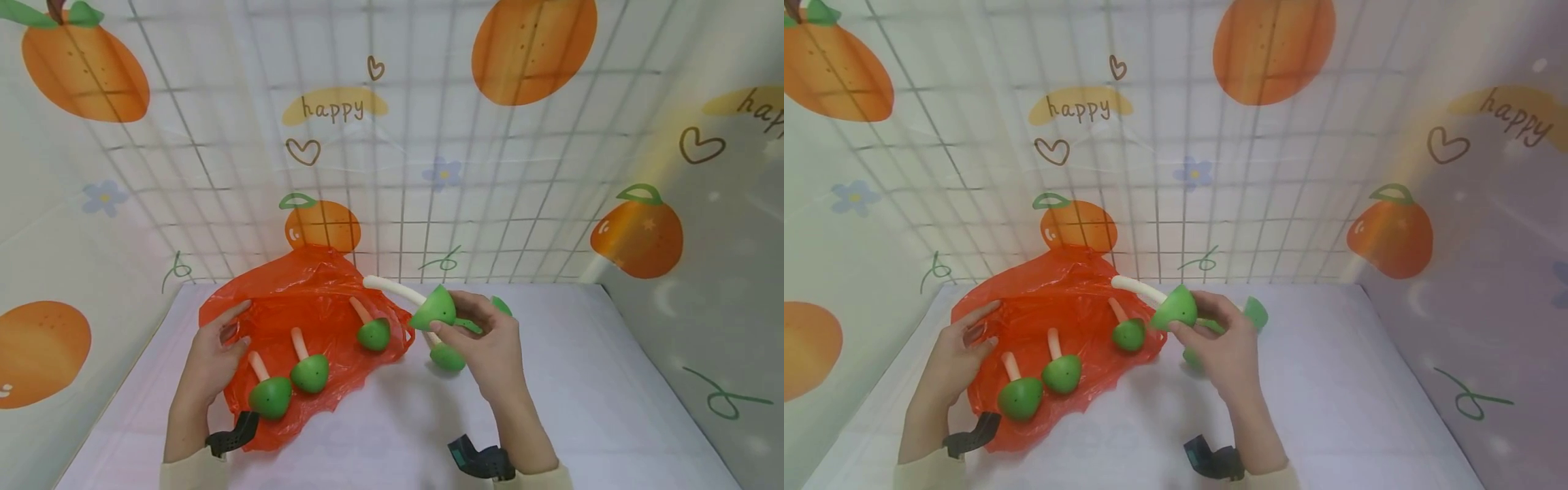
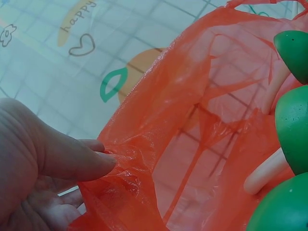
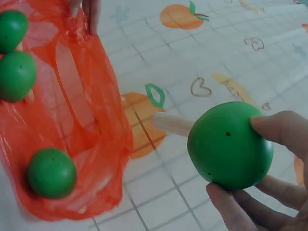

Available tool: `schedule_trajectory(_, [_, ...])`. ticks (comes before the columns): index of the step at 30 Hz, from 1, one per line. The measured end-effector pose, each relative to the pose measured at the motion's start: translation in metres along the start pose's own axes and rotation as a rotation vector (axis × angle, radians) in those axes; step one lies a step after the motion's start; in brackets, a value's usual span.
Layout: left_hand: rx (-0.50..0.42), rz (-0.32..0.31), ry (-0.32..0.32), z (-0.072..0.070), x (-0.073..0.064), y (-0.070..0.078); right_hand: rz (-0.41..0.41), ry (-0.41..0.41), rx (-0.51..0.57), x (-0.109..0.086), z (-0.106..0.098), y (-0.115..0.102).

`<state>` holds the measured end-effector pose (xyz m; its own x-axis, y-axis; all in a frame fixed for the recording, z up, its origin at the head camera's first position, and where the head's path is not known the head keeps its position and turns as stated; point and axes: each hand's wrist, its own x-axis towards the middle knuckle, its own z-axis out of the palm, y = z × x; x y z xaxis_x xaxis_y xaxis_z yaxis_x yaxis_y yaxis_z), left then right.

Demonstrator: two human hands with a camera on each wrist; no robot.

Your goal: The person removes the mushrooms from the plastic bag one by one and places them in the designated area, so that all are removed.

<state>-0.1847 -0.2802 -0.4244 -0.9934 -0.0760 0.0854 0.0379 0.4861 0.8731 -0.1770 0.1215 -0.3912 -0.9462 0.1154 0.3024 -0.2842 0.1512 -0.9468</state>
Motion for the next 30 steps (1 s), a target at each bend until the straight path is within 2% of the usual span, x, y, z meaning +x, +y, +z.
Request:
schedule_trajectory(8, [-0.011,0.001,-0.006,0.001,0.0,0.001,0.02,0.131,-0.057,0.01,-0.023,0.009])
schedule_trajectory(16, [-0.011,-0.001,-0.007,0.002,0.001,0.001,0.016,0.312,-0.121,0.02,-0.048,0.031])
schedule_trajectory(22, [0.004,0.002,-0.006,0.002,0.001,0.0,0.105,0.413,-0.196,0.023,-0.065,0.048])
schedule_trajectory(30, [0.018,-0.016,-0.001,0.003,0.001,-0.002,0.213,0.477,-0.216,0.025,-0.085,0.068])
